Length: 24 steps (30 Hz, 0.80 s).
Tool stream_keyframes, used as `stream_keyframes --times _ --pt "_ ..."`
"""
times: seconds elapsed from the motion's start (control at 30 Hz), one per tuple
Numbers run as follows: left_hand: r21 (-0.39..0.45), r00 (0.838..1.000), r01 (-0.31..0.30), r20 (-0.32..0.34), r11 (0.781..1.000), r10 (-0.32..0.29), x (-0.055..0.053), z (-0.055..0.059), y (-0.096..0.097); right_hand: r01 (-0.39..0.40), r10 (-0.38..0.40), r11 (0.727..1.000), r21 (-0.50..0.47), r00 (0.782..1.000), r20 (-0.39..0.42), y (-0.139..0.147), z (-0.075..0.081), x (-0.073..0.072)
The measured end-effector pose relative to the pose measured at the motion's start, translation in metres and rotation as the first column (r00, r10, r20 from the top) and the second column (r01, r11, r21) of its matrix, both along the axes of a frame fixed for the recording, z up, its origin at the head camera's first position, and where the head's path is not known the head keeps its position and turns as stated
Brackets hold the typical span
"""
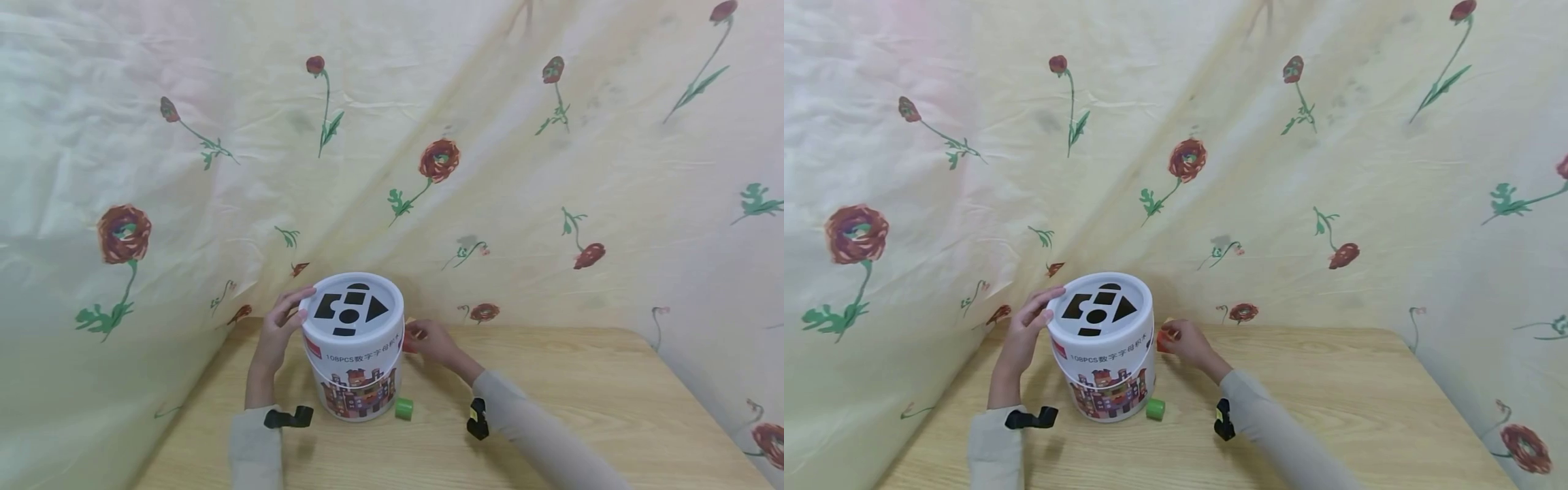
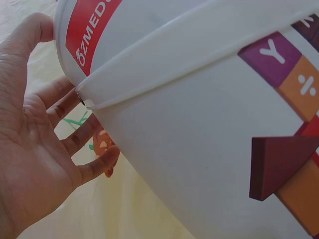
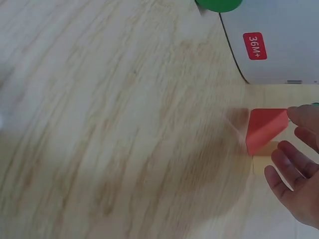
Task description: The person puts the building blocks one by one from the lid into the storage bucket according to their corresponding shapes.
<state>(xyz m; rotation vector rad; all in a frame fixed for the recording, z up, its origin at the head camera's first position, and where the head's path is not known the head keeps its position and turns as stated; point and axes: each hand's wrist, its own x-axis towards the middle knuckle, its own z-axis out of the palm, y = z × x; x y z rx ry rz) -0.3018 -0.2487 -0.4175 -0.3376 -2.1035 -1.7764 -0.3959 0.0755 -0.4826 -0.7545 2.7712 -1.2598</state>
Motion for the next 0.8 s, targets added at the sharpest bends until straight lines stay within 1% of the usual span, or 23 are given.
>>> stream_keyframes --times 0.13,0.37,0.53,0.8 --pt "0.0 1.0 -0.003 0.001 1.0 0.003 -0.0008 -0.0002 0.0006 0.024 -0.025 1.0 0.01 0.999 0.022 -0.0027 0.0006 0.0004" --pt "0.001 1.0 0.0 -0.005 1.0 0.0 -0.0016 -0.0011 -0.0002 -0.016 0.016 0.998 0.061 1.0 0.005 -0.0059 0.0056 0.0023" --pt "0.003 1.0 0.005 -0.01 1.0 -0.005 -0.0013 -0.0011 0.0003 -0.011 0.009 0.995 0.1 1.0 0.016 -0.0072 0.0049 0.0011" --pt "0.003 1.0 0.003 0.0 1.0 -0.003 -0.0005 -0.0003 0.0004 0.002 -0.007 0.995 0.102 0.998 0.054 -0.0042 0.0085 0.0027"
